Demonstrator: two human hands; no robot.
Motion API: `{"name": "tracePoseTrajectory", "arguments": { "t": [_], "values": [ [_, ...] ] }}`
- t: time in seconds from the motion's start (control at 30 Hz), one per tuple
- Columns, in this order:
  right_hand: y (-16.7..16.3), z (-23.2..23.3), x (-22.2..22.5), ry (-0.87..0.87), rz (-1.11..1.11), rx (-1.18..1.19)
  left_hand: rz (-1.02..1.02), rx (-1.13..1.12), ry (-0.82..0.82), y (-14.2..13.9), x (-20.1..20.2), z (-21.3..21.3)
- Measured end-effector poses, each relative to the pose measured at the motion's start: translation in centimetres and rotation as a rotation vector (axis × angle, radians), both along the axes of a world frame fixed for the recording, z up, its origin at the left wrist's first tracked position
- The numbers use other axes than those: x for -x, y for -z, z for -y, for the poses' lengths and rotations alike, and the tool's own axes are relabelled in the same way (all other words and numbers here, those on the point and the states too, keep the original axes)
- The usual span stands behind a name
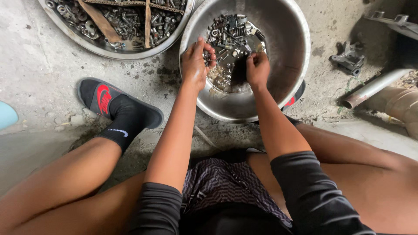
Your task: The person sits on the floor and sorts small metal fasteners by hand. They pick up handfuls from a divided tray, separate items into categories, and place them into a metal bowl.
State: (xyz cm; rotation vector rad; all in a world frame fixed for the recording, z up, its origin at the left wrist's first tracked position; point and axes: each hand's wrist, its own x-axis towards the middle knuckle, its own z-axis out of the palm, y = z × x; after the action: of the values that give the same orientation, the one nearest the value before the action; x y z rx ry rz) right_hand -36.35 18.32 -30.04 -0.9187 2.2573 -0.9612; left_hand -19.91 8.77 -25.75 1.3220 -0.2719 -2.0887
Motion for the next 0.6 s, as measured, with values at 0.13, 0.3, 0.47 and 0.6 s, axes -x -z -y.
{"name": "tracePoseTrajectory", "arguments": {
  "t": [0.13,0.3,0.47,0.6],
  "values": [
    [-0.7,-1.4,-0.3,0.112,0.166,0.01,0.138,0.115,0.152,1.0,0.7,-0.1],
    [-0.6,-2.1,-1.0,0.338,0.772,0.113,0.237,0.162,0.186,2.0,0.9,-0.8],
    [0.0,-1.6,-2.0,0.244,0.782,0.042,0.617,0.442,0.443,2.3,1.0,-1.4],
    [-0.2,-0.8,-3.3,0.035,0.146,-0.113,0.946,0.778,0.675,2.8,0.9,-2.2]
  ]
}}
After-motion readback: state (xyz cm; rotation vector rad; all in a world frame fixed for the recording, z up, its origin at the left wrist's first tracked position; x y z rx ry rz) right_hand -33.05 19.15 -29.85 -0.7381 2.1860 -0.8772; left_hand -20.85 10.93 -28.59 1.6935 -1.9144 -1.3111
